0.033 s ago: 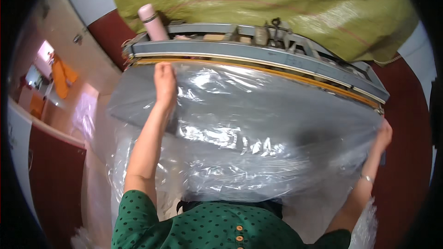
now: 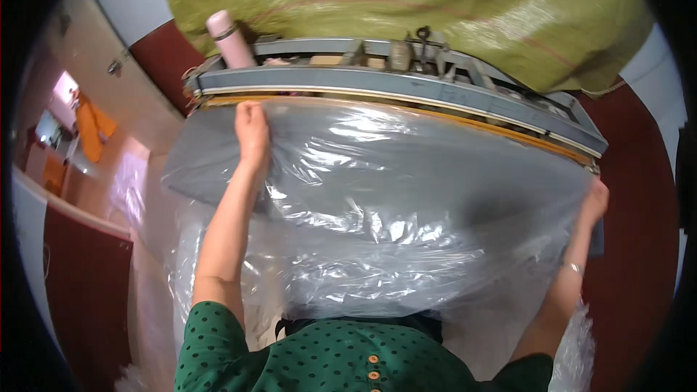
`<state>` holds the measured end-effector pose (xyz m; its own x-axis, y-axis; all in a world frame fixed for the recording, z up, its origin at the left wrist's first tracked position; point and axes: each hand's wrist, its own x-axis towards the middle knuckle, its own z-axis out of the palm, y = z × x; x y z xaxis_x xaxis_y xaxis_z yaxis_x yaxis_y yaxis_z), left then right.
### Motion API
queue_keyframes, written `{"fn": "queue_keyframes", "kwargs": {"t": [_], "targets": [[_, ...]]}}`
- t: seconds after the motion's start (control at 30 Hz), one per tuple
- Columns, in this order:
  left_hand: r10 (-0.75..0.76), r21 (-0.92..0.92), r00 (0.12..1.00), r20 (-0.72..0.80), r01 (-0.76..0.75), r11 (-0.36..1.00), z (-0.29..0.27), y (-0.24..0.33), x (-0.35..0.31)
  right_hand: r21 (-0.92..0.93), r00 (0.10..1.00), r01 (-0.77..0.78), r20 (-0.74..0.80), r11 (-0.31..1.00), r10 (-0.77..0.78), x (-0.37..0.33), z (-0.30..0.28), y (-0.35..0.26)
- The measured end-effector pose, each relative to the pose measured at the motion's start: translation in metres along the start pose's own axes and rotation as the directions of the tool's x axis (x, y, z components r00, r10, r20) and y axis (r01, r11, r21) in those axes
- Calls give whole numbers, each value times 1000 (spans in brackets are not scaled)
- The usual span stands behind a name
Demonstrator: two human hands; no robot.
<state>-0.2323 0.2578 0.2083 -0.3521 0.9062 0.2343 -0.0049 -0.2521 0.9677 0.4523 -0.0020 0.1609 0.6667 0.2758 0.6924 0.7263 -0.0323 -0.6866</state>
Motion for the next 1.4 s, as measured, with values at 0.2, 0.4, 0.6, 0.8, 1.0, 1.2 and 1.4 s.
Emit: {"fn": "queue_keyframes", "kwargs": {"t": [0.2, 0.4, 0.6, 0.8, 1.0, 1.2, 1.4], "targets": [[223, 370, 968, -115, -167, 914, -36, -96, 79, 72, 962, -248, 138, 966, 236, -31, 123, -16], [237, 350, 964, -120, -182, 919, -17, -85, 75, 36, 974, -227, 22, 973, 227, -24, 131, -45], [144, 201, 949, -280, -89, 976, -14, -83, 79, 257, 926, -375, 157, 891, 344, -22, 122, -40], [22, 260, 1000, -17, -17, 966, -44, -73, 86, 259, 933, -356, 150, 898, 327, -24, 122, -46], [-12, 881, 943, 331, -305, 361, -85, -16, 67, -122, 976, -4, 214, 993, 30, -29, 77, -83], [-182, 312, 765, 617, -25, 950, -25, 24, -33, -194, 981, -189, -72, 963, 178, -30, -59, -47], [-192, 13, 592, 783, 292, 956, 26, 71, -110, -380, 984, 22, -156, 925, -87, -31, -83, -93]]}}
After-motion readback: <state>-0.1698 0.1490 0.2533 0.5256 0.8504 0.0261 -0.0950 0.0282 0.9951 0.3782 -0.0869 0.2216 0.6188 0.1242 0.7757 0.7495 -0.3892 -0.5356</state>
